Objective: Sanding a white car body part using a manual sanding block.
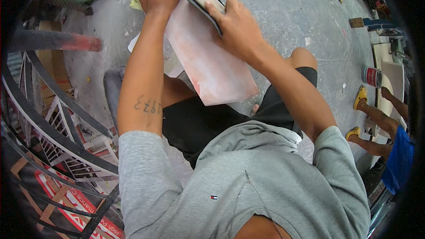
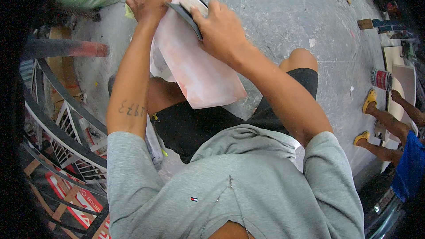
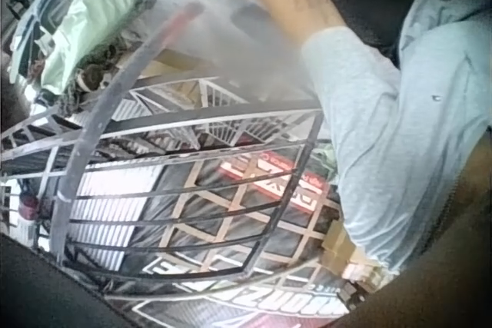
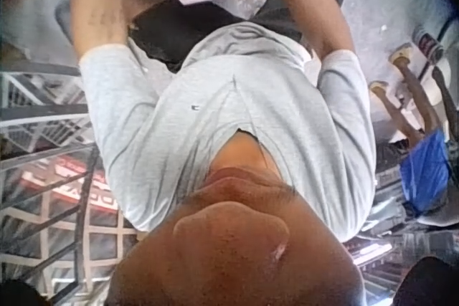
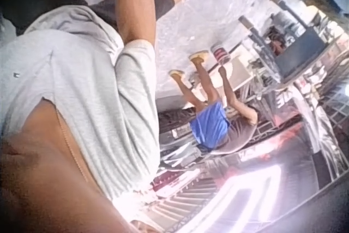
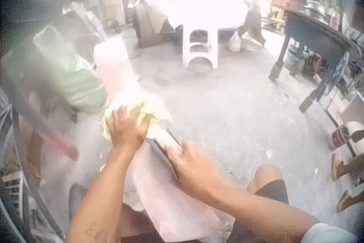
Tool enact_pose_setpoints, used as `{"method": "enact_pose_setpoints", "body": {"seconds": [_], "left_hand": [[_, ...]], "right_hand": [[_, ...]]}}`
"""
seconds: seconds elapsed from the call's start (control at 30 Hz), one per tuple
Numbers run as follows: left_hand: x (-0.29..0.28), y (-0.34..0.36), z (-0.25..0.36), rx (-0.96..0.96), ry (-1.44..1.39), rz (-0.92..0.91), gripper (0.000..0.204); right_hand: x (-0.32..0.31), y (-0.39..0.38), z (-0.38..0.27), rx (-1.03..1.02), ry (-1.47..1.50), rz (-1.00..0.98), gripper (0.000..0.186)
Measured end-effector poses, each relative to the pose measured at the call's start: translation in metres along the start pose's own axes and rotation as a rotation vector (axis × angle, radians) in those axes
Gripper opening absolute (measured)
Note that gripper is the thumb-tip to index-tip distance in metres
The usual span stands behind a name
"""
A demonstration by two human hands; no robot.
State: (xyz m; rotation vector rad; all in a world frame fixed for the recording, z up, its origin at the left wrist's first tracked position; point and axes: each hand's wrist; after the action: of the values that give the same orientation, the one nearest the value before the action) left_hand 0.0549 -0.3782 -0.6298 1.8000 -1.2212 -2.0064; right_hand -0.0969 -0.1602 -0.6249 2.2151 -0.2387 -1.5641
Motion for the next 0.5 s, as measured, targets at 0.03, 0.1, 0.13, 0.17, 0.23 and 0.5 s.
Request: {"method": "enact_pose_setpoints", "body": {"seconds": [0.03, 0.1, 0.13, 0.17, 0.23, 0.5], "left_hand": [[0.003, 0.000, -0.002, -0.010, 0.024, -0.048, 0.055], [0.009, 0.000, -0.005, -0.038, 0.049, -0.086, 0.053], [0.011, -0.001, -0.005, -0.024, 0.029, -0.050, 0.053], [0.012, -0.002, -0.006, -0.006, 0.012, -0.016, 0.052], [0.011, -0.004, -0.005, -0.024, 0.018, -0.031, 0.052], [-0.004, 0.001, 0.005, -0.086, 0.004, -0.095, 0.047]], "right_hand": [[-0.002, -0.008, 0.000, -0.030, 0.031, 0.045, 0.074], [-0.018, -0.044, -0.008, -0.005, -0.004, -0.056, 0.076], [-0.030, -0.066, -0.014, 0.040, 0.031, -0.142, 0.089], [-0.039, -0.077, -0.020, 0.115, 0.050, -0.270, 0.097], [-0.042, -0.076, -0.025, 0.081, 0.049, -0.238, 0.094], [0.001, 0.010, 0.001, 0.029, -0.002, 0.014, 0.071]]}}
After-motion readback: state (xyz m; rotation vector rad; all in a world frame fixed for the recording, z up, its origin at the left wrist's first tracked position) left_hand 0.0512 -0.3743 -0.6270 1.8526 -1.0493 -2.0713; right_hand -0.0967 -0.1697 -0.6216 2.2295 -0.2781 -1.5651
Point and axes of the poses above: each hand's wrist, its own y-axis towards the middle knuckle, its own x-axis out of the palm, z = x × y
